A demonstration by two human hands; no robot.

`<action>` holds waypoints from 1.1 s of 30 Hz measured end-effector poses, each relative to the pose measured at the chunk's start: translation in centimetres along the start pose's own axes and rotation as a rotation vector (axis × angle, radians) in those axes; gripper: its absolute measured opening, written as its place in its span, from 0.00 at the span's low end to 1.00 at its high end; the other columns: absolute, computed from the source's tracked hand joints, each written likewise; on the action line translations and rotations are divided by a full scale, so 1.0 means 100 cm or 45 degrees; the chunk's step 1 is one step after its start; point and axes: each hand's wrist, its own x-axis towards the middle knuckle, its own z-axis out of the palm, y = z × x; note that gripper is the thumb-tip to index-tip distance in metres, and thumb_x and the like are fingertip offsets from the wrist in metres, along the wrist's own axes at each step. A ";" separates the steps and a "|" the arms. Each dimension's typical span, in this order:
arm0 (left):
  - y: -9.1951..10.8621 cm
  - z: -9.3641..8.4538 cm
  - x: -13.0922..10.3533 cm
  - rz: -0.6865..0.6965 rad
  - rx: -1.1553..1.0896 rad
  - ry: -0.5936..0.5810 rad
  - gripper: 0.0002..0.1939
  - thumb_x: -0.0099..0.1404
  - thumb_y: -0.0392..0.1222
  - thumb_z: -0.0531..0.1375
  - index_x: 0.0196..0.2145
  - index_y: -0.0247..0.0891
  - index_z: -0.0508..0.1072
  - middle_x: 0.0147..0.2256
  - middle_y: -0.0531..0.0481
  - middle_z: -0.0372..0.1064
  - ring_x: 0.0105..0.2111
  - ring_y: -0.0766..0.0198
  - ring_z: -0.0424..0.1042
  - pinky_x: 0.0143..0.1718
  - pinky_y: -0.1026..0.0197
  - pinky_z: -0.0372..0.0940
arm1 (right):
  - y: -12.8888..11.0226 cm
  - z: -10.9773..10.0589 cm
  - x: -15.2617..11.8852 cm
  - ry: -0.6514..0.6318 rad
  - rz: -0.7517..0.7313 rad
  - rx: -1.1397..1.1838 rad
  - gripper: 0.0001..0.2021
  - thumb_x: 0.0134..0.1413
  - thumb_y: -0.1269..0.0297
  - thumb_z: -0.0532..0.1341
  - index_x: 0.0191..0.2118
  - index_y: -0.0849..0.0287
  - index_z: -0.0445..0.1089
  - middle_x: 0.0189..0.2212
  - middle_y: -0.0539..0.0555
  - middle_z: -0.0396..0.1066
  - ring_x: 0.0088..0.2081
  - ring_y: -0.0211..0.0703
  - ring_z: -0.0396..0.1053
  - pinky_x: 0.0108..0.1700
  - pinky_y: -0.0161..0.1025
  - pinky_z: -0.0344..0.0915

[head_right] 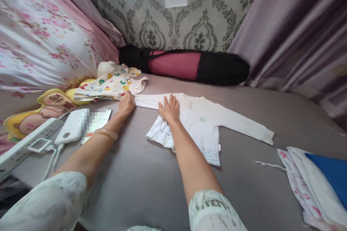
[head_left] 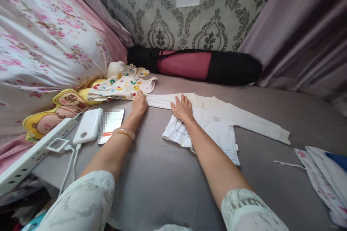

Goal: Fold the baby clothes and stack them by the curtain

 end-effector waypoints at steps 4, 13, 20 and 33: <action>0.002 0.003 -0.002 -0.054 0.006 0.090 0.19 0.68 0.39 0.47 0.53 0.26 0.61 0.42 0.30 0.71 0.44 0.44 0.73 0.43 0.49 0.66 | 0.000 0.000 -0.001 0.005 0.005 -0.001 0.30 0.67 0.49 0.43 0.68 0.59 0.52 0.70 0.62 0.41 0.69 0.54 0.37 0.66 0.48 0.35; -0.001 0.005 -0.005 -0.080 -0.125 0.235 0.15 0.65 0.39 0.51 0.47 0.28 0.66 0.47 0.29 0.67 0.52 0.42 0.66 0.53 0.45 0.62 | 0.001 -0.005 0.003 -0.087 0.015 0.090 0.32 0.66 0.46 0.41 0.69 0.59 0.50 0.71 0.61 0.37 0.70 0.53 0.33 0.67 0.48 0.32; -0.001 0.005 -0.004 -0.095 -0.114 0.146 0.16 0.63 0.40 0.53 0.47 0.31 0.66 0.46 0.33 0.68 0.50 0.44 0.67 0.52 0.46 0.63 | 0.028 -0.028 0.023 -0.132 0.033 0.118 0.35 0.67 0.48 0.34 0.70 0.66 0.45 0.71 0.60 0.38 0.70 0.49 0.32 0.68 0.49 0.29; -0.003 0.004 -0.004 -0.133 -0.159 0.181 0.12 0.63 0.40 0.53 0.43 0.33 0.67 0.43 0.34 0.68 0.51 0.45 0.66 0.53 0.47 0.61 | 0.059 -0.035 0.018 -0.018 -0.024 0.126 0.30 0.68 0.55 0.41 0.69 0.66 0.47 0.70 0.61 0.40 0.70 0.49 0.36 0.68 0.48 0.35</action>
